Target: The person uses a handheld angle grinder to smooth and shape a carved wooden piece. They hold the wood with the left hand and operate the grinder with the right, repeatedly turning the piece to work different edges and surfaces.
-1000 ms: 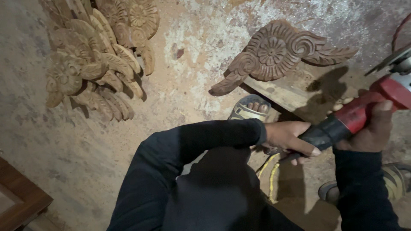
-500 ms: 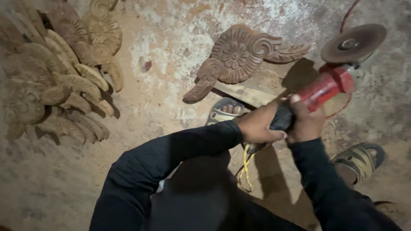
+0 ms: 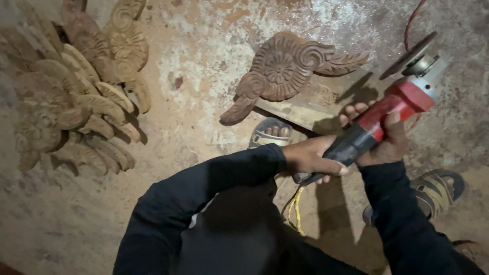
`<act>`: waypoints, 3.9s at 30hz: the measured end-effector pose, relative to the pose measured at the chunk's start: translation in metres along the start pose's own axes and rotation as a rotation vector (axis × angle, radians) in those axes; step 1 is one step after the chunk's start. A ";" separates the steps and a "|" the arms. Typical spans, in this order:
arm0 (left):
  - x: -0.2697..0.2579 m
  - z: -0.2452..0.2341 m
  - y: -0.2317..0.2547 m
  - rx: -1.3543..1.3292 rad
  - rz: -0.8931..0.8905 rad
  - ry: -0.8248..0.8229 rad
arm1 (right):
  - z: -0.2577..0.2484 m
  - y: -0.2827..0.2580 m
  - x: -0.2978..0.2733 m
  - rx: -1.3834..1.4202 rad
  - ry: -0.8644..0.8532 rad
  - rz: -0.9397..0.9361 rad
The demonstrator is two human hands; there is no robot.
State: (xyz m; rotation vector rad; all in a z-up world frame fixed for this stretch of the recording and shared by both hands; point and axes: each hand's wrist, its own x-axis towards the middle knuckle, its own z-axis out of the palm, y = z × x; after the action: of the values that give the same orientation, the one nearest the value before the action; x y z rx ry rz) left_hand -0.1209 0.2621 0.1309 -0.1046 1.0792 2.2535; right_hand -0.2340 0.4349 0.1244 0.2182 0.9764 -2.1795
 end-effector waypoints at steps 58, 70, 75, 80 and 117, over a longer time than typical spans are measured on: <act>-0.115 -0.147 -0.057 0.886 0.020 0.996 | 0.055 0.031 0.045 -1.791 0.056 -0.089; -0.115 -0.147 -0.055 0.900 0.033 1.010 | 0.014 0.002 0.038 -1.774 0.124 -0.221; -0.116 -0.145 -0.052 0.889 -0.012 1.006 | 0.004 -0.009 0.035 -1.755 0.217 -0.244; -0.119 -0.149 -0.054 0.899 -0.035 0.976 | 0.007 0.007 0.036 -1.579 0.129 -0.207; -0.090 -0.172 -0.104 0.365 0.104 0.877 | 0.073 0.065 0.020 -1.877 -0.159 0.001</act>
State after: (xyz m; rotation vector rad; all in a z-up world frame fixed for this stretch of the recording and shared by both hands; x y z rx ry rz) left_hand -0.0220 0.1400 -0.0236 -0.9636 1.9513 2.0640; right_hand -0.1941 0.3430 0.1293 -0.7942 2.3280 -0.5243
